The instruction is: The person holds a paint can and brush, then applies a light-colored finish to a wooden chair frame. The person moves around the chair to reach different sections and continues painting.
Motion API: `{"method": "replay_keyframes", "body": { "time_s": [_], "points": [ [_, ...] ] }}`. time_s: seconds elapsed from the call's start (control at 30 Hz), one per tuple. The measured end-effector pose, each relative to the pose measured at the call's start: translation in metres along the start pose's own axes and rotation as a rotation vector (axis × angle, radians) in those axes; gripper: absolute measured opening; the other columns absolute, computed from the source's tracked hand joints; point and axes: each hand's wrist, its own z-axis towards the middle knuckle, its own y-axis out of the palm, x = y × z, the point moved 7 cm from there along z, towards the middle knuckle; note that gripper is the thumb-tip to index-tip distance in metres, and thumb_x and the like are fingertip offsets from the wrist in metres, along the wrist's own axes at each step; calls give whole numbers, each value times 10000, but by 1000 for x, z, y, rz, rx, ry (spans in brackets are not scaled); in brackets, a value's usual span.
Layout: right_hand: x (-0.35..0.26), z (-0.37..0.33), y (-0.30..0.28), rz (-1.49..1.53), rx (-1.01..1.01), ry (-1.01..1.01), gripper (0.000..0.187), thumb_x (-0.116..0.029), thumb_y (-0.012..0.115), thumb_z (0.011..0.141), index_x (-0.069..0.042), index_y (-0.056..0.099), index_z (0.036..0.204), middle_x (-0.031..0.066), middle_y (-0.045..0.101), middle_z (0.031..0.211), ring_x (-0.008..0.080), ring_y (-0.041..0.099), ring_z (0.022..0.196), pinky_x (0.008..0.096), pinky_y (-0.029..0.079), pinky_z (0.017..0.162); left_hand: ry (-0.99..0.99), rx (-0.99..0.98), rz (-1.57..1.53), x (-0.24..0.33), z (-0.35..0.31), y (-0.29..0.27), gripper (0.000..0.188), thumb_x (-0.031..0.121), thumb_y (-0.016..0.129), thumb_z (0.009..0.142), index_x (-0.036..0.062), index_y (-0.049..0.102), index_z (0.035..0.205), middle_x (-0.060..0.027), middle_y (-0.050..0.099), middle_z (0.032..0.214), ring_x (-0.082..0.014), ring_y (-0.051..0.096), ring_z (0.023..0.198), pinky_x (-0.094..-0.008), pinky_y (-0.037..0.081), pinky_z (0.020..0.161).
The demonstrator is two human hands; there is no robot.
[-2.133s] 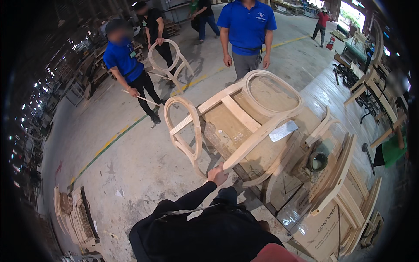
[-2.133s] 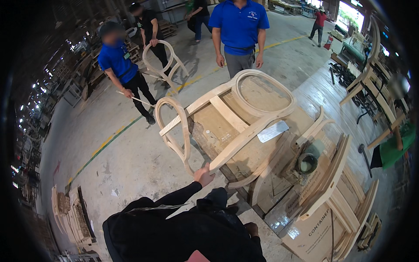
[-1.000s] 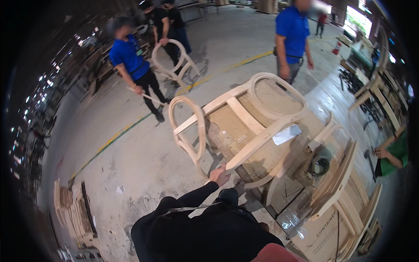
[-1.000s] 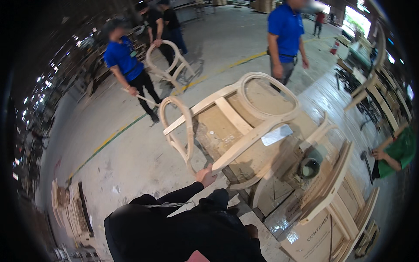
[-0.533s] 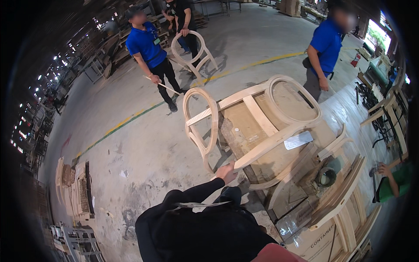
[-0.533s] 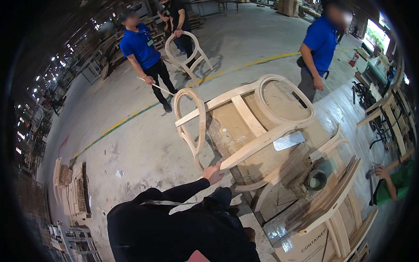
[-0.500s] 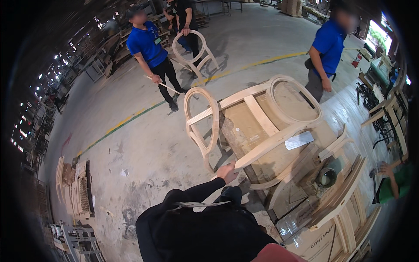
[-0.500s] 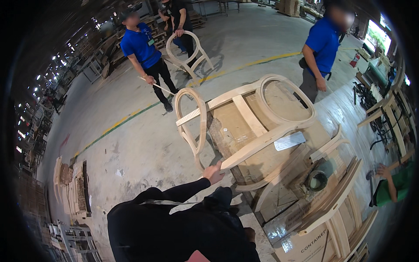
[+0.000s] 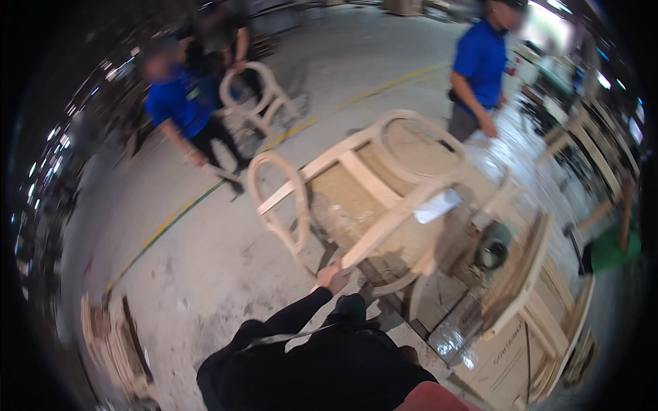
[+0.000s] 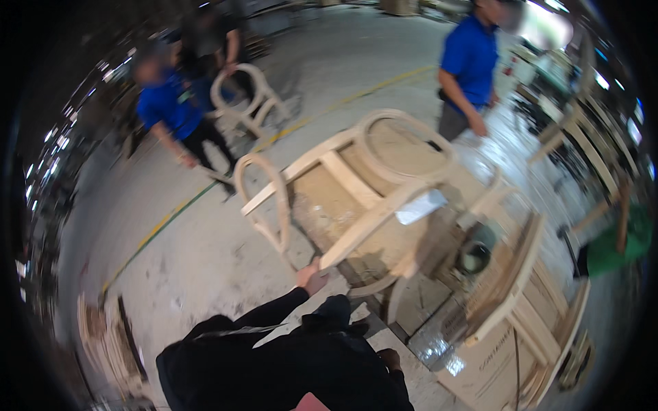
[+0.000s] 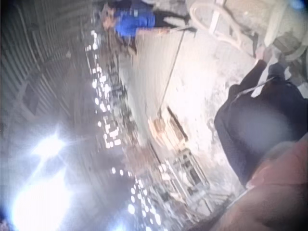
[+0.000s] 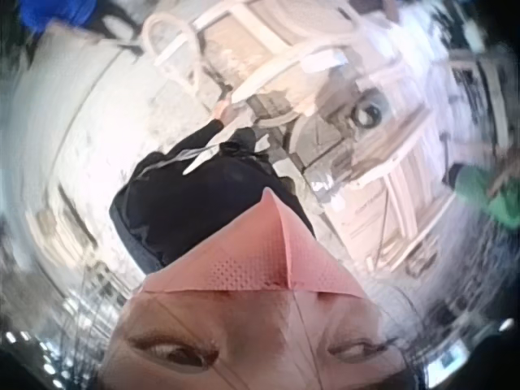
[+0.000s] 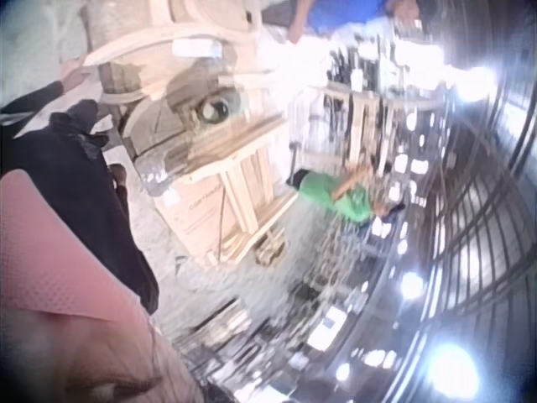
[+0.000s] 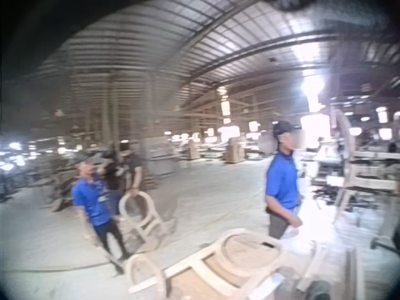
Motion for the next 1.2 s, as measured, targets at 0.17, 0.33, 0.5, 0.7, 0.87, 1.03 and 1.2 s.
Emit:
{"method": "replay_keyframes", "body": {
  "time_s": [0.17,0.33,0.5,0.7,0.87,1.03,1.2],
  "points": [
    [11,7,15,0,-136,154,280,-299,612,807,-280,697,1072,39,681,1082,250,647,1009,413,540,828,26,21,37,-2,3,6,476,279,717,702,44,485,1044,-212,661,775,-402,652,753,-500,515,654],
    [3,5,19,-90,-138,58,297,-250,586,829,-295,680,1107,26,676,1101,247,646,1014,397,544,836,38,25,47,9,4,2,419,262,735,693,56,460,933,-221,659,771,-406,653,754,-495,519,659],
    [14,12,33,-41,-53,69,274,-240,552,846,-303,698,1070,22,673,1107,243,642,1020,393,543,837,55,40,49,6,4,3,424,259,741,683,57,465,932,-211,657,765,-407,649,738,-494,514,646],
    [23,17,44,57,0,106,261,-241,539,848,-315,716,1025,17,671,1109,241,635,1024,395,540,838,50,33,69,0,5,9,443,254,754,669,58,472,948,-204,655,756,-406,647,728,-499,509,632],
    [18,13,40,-13,13,4,306,-296,604,812,-243,670,1106,68,681,1037,291,653,957,429,547,777,27,6,71,-1,8,16,448,247,761,667,50,479,954,-205,654,753,-404,648,727,-497,510,628],
    [8,9,26,-95,-35,54,280,-222,529,852,-307,710,1048,13,674,1101,244,634,1021,384,549,822,15,-6,43,-8,9,19,435,234,759,672,44,479,945,-205,652,745,-408,645,717,-489,513,627],
    [7,9,25,-59,-56,88,282,-222,515,863,-307,711,1047,33,670,1108,249,624,1041,395,533,854,21,5,55,0,6,11,445,233,759,674,41,479,963,-206,653,752,-410,646,718,-482,518,636]
  ]
}}
